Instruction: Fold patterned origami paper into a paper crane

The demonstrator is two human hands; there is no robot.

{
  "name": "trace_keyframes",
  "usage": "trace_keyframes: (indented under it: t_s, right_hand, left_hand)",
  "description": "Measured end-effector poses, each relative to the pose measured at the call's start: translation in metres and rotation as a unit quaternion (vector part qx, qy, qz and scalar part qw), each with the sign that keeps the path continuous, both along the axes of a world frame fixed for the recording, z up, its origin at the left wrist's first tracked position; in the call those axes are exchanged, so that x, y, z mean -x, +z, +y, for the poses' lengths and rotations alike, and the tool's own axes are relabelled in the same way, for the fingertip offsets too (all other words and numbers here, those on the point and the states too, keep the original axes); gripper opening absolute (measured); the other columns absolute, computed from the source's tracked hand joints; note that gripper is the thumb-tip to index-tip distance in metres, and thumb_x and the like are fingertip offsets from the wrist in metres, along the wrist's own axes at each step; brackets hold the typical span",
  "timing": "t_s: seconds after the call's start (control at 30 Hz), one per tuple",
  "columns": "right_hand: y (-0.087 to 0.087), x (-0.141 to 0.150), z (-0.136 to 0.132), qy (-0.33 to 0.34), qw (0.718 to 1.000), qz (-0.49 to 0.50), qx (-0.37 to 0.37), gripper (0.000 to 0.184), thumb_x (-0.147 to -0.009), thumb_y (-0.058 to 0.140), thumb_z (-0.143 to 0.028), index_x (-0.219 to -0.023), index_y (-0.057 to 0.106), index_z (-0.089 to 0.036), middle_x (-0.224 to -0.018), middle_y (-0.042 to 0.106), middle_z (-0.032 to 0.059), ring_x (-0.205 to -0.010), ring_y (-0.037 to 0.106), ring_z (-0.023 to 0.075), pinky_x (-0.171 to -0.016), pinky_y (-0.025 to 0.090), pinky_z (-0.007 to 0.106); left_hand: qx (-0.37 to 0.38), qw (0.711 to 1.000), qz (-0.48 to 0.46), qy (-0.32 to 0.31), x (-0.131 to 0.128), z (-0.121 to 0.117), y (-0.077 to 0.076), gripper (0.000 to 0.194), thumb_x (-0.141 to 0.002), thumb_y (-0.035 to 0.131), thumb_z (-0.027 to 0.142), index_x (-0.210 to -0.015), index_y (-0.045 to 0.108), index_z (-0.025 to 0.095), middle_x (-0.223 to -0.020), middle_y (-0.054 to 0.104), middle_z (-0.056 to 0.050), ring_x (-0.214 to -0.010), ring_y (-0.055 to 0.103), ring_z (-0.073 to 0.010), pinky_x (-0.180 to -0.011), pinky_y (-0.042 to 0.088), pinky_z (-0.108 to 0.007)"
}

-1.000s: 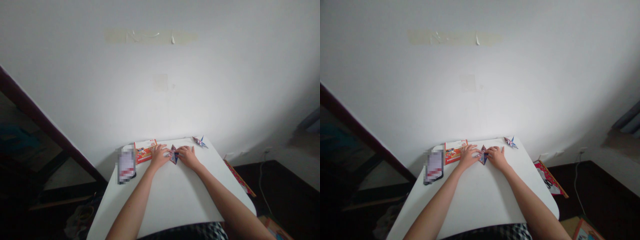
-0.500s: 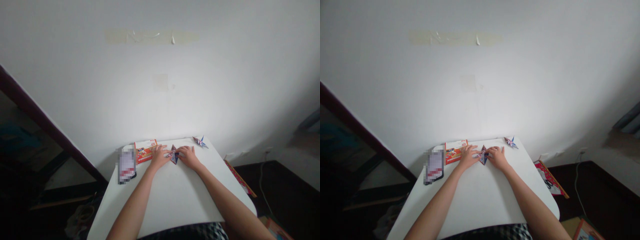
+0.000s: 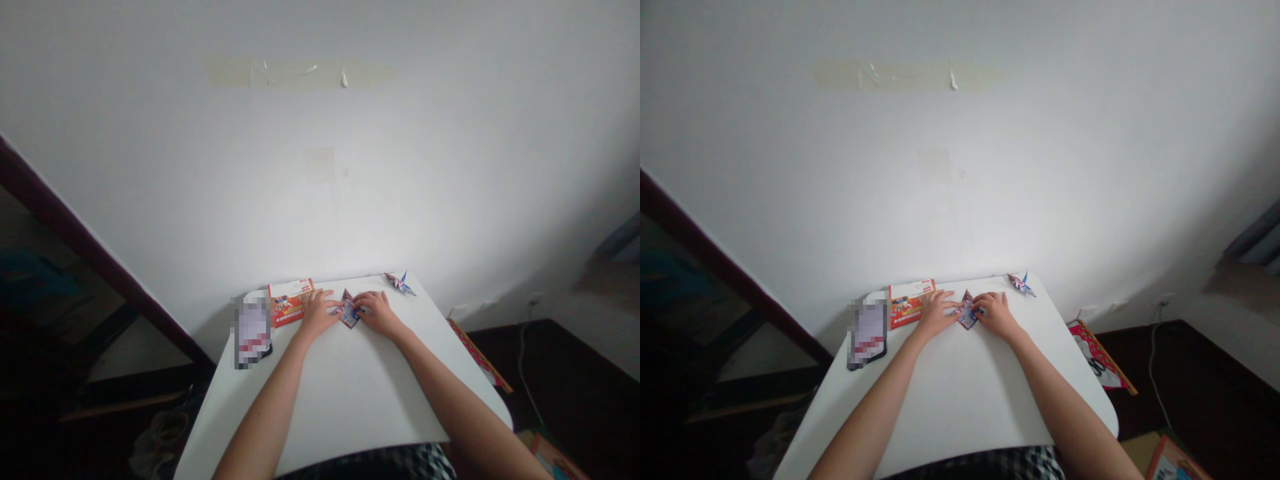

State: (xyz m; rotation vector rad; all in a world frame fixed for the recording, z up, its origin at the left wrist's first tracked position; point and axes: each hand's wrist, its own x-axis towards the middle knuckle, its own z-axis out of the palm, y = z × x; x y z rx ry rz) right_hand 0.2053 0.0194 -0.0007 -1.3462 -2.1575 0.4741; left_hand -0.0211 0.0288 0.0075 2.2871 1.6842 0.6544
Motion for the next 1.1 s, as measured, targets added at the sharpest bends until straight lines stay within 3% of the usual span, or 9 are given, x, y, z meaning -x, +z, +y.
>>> trace_keyframes:
  t_s: [0.2,0.43,1.1]
  right_hand:
    - [0.007,-0.002,-0.003,0.004,1.000,-0.026,-0.009,0.022,-0.089,0.065,-0.021,-0.101,0.079,-0.033,-0.117,0.072,0.0041,-0.124,0.054,0.0272,-0.121,0.013,0.070]
    - [0.016,-0.006,-0.008,0.007,0.999,-0.048,0.008,0.025,-0.086,0.068,-0.027,-0.107,0.079,-0.035,-0.120,0.072,0.0036,-0.126,0.052,0.0294,-0.119,0.011,0.073]
    - [0.014,-0.009,-0.006,0.014,1.000,-0.014,0.017,0.019,-0.085,0.072,-0.031,-0.103,0.079,-0.032,-0.119,0.072,0.0051,-0.129,0.052,0.0303,-0.117,0.011,0.074]
  left_hand:
    - [0.008,0.999,0.016,-0.028,0.006,0.003,-0.003,0.028,-0.087,0.073,0.045,-0.114,0.080,0.039,-0.150,0.060,-0.002,-0.146,0.040,-0.0350,-0.124,0.019,-0.064]
    - [0.028,0.998,0.028,-0.052,0.013,0.007,-0.005,0.037,-0.083,0.078,0.048,-0.120,0.077,0.042,-0.154,0.056,-0.002,-0.148,0.037,-0.0366,-0.125,0.015,-0.065]
    - [0.035,0.997,0.039,-0.062,0.014,0.004,0.000,0.034,-0.087,0.072,0.051,-0.118,0.078,0.041,-0.157,0.053,-0.001,-0.149,0.036,-0.0363,-0.126,0.018,-0.060]
